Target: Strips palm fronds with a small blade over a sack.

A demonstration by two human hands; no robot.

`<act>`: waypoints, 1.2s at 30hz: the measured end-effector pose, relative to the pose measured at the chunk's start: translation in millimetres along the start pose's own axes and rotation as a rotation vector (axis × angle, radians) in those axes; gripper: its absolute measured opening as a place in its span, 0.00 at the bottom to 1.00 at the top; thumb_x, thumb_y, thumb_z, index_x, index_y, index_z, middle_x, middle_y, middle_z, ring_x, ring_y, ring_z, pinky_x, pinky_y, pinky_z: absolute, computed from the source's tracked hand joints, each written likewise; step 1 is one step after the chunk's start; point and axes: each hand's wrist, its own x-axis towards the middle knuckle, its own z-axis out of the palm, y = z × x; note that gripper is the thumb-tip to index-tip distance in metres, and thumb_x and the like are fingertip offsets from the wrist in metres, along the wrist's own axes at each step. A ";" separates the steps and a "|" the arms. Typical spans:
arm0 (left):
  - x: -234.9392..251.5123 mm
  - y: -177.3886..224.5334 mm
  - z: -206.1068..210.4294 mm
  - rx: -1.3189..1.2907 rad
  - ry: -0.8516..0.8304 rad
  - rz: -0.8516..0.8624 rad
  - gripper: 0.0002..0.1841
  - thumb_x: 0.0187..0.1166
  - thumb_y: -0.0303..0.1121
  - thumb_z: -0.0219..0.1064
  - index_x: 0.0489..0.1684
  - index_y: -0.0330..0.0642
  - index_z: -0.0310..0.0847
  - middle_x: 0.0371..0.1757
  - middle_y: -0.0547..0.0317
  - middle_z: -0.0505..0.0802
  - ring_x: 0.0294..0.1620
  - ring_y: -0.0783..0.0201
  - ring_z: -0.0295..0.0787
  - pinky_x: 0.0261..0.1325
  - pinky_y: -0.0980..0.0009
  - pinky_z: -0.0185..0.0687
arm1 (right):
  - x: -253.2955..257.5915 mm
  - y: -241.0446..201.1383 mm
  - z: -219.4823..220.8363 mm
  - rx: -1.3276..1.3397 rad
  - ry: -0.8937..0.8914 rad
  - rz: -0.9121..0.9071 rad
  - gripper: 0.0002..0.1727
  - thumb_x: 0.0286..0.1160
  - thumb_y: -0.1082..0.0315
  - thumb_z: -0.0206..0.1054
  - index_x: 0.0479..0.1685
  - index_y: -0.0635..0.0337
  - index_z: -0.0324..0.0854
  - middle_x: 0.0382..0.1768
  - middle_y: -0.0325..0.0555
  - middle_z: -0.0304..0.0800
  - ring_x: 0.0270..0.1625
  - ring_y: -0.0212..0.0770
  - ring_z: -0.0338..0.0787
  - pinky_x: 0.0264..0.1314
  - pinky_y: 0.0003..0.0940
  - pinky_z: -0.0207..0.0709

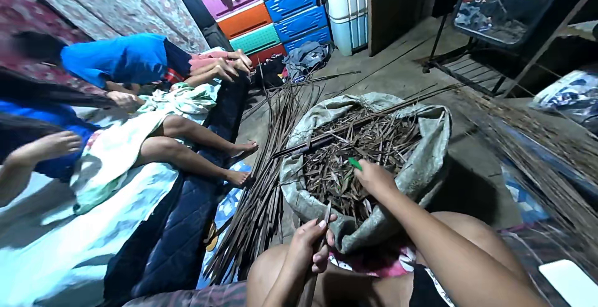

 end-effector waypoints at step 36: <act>40.2 10.5 24.7 0.965 0.484 0.217 0.18 0.93 0.33 0.48 0.56 0.34 0.85 0.31 0.55 0.91 0.20 0.67 0.82 0.30 0.67 0.82 | -80.0 -42.2 21.4 -0.284 -0.245 -0.208 0.21 0.94 0.57 0.52 0.71 0.65 0.75 0.61 0.66 0.89 0.66 0.66 0.89 0.64 0.64 0.80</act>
